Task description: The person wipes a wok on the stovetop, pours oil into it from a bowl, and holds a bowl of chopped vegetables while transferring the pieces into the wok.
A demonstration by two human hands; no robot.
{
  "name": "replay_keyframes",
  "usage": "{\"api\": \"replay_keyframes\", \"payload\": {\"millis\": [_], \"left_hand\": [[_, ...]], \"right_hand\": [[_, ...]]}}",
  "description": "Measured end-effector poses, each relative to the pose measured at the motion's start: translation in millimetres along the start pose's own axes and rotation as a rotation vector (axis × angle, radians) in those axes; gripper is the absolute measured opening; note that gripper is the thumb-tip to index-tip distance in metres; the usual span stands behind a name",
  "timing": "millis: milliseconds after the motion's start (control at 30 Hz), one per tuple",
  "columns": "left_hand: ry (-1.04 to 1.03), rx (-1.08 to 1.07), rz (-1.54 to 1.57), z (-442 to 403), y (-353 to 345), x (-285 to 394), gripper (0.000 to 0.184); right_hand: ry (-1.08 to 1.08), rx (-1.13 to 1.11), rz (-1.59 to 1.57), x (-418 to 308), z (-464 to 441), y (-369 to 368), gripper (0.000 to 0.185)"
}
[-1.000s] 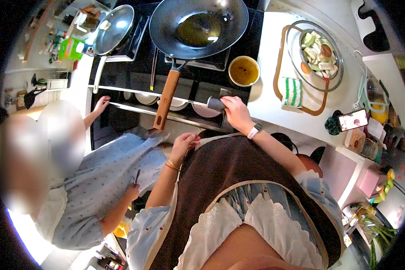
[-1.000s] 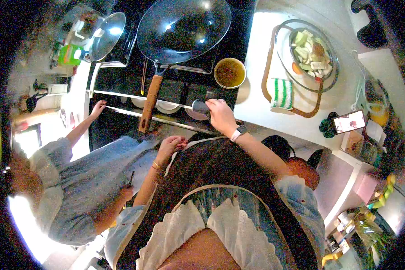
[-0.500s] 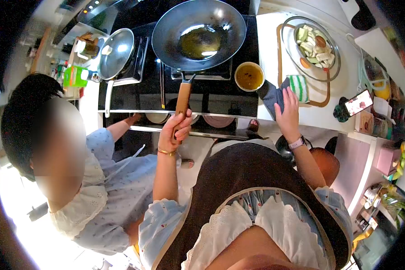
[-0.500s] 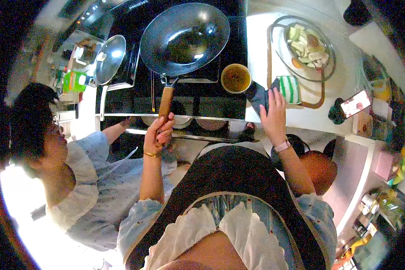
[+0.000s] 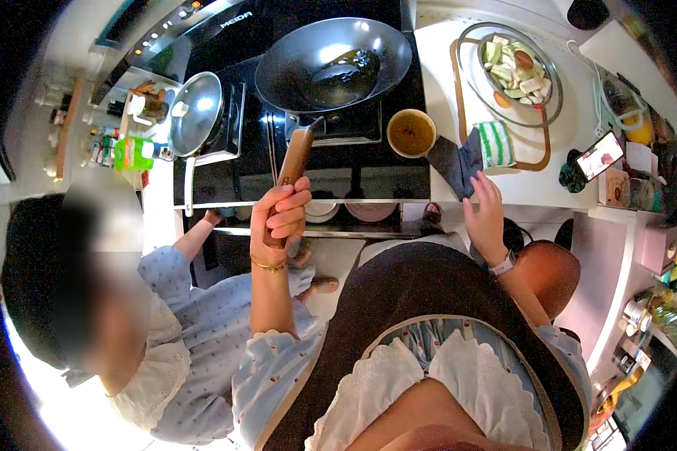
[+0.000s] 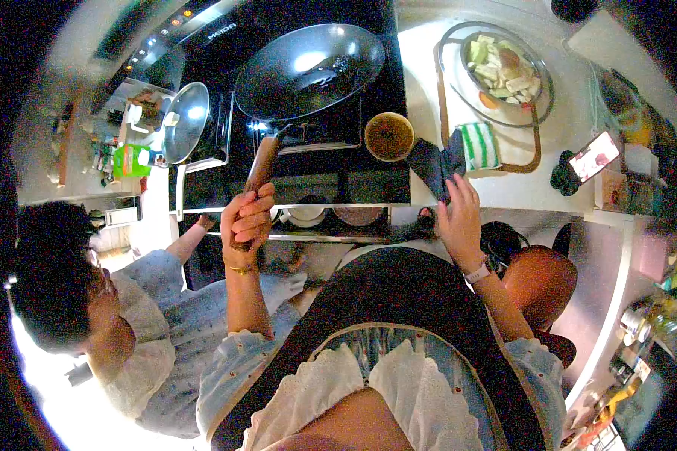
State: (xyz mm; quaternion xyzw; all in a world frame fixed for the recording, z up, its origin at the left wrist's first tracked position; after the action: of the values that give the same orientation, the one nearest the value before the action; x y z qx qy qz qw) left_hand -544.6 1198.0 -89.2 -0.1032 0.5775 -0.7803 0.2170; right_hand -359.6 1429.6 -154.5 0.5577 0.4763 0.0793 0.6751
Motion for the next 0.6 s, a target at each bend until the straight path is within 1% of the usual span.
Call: {"api": "replay_keyframes", "payload": {"millis": [100,167,233,300,333,367,433,467,500,567,600], "left_hand": [[-0.018,-0.021,0.074,-1.5,-6.4,-5.9,0.008],[0.023,-0.125,0.167,-3.1,-5.8,-10.6,0.008],[0.015,-0.149,0.216,-3.7,7.1,-14.1,0.009],[0.028,-0.196,0.175,-4.6,27.6,-16.6,0.008],[0.056,-0.254,0.198,-6.7,33.4,-20.6,0.009],[0.058,-0.218,0.167,-5.4,46.0,-23.2,0.012],[0.045,-0.289,0.109,-7.9,62.9,-28.7,0.014],[0.032,-0.286,0.071,-9.8,78.7,-28.9,0.016],[0.003,-0.239,0.008,-10.7,89.1,-30.1,0.017],[-0.018,-0.297,-0.072,-15.3,98.5,-33.2,0.018],[-0.047,-0.259,-0.145,-17.3,106.5,-32.4,0.019]], "right_hand": [[-0.001,-0.009,-0.001,-1.4,4.0,-2.2,0.038],[0.015,0.001,0.002,-6.4,4.3,-2.5,0.038],[-0.046,-0.097,-0.039,-4.4,3.9,-10.2,0.039],[-0.030,-0.102,-0.031,-5.9,5.4,-12.4,0.039],[-0.016,-0.109,-0.025,-7.5,6.2,-13.8,0.039],[-0.009,-0.109,-0.024,-9.8,6.9,-13.9,0.039],[-0.003,-0.127,-0.009,-13.6,8.1,-14.0,0.039],[0.005,-0.128,-0.007,-15.2,8.7,-12.5,0.039],[0.006,-0.143,-0.009,-16.3,8.8,-11.8,0.038],[0.010,-0.156,-0.011,-17.7,8.2,-8.1,0.037],[0.016,-0.171,0.001,-17.8,8.0,-6.9,0.037]]}}
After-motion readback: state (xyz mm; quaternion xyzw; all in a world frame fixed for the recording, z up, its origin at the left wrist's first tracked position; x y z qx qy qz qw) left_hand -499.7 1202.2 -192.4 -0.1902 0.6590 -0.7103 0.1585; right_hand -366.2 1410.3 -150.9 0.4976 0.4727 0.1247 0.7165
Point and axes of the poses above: each hand's wrist, its own z-axis away from the middle knuckle, its own y-axis out of the back of the hand, x = y × z, the point moved 10 cm from there along -z, towards the middle knuckle, and after that the axes turned 10 degrees about -y, right-handed, at the moved point
